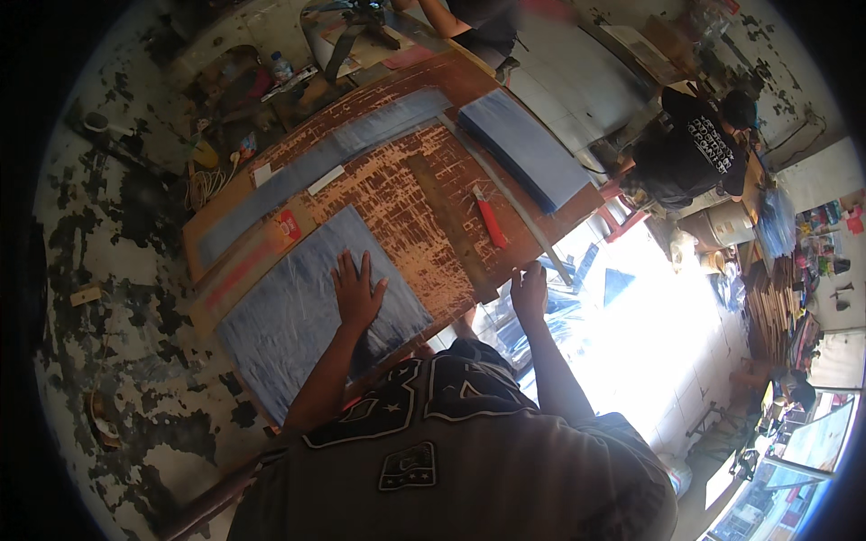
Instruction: The person cuts several large blue plastic sheets using a utility knife and a metal ruler on a workbench, then sets them aside one by one.
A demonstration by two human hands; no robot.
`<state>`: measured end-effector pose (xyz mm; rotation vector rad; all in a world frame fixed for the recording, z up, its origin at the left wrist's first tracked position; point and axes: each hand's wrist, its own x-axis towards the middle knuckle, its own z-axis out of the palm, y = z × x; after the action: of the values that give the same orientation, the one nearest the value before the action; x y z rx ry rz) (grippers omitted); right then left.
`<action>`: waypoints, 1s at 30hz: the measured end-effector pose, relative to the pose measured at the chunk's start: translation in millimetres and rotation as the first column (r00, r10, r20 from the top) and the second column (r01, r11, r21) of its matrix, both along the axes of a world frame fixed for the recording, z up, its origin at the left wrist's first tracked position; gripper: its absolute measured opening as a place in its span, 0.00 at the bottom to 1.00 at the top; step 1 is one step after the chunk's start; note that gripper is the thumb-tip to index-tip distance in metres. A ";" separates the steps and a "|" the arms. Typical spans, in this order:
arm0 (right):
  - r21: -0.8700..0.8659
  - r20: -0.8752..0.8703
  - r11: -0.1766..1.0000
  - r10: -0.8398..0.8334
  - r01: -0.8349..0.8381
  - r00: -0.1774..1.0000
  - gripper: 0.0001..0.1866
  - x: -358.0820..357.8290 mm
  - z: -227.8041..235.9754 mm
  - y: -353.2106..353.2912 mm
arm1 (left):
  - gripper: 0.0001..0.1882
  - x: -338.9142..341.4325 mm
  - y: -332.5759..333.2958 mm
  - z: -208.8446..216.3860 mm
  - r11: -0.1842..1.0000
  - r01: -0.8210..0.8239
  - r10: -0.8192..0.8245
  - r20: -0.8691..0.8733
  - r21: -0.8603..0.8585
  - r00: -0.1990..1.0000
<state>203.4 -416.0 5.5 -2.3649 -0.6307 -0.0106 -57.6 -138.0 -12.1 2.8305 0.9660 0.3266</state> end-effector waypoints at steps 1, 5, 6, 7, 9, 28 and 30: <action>-0.027 0.033 1.000 0.013 -0.012 0.999 0.11 13.0 -2.8 -5.2 | 0.37 3.4 -1.4 3.5 1.000 0.005 -0.004 0.043 -0.017 0.999; -0.098 0.194 0.991 -0.070 0.091 0.978 0.15 52.7 7.8 -9.1 | 0.34 8.6 -2.5 11.4 0.998 -0.030 0.035 0.099 -0.052 0.994; -0.146 0.200 0.979 -0.109 0.140 0.974 0.17 60.7 12.7 -8.8 | 0.33 9.2 -2.2 12.2 0.998 -0.036 0.043 0.119 -0.054 0.992; -0.218 0.166 0.963 -0.126 0.161 0.978 0.20 71.8 10.9 -13.1 | 0.32 10.2 -2.5 12.9 0.998 -0.039 0.047 0.140 -0.058 0.989; -0.302 0.089 0.938 -0.152 0.172 0.984 0.24 87.5 7.8 -16.7 | 0.31 10.6 -3.0 13.8 0.996 -0.049 0.060 0.158 -0.074 0.986; -0.132 0.190 0.989 -0.044 0.070 0.981 0.24 96.2 55.7 -84.3 | 0.26 5.4 1.0 10.0 0.991 -0.086 0.104 0.199 -0.100 0.974; -0.089 0.170 0.990 -0.098 0.114 0.981 0.24 89.5 73.5 -94.5 | 0.25 4.6 0.1 9.1 0.991 -0.093 0.112 0.212 -0.099 0.971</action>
<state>292.9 -510.5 79.0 -2.5087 -0.5945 -0.2299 -53.0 -137.9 -3.1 2.6037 1.0530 0.5758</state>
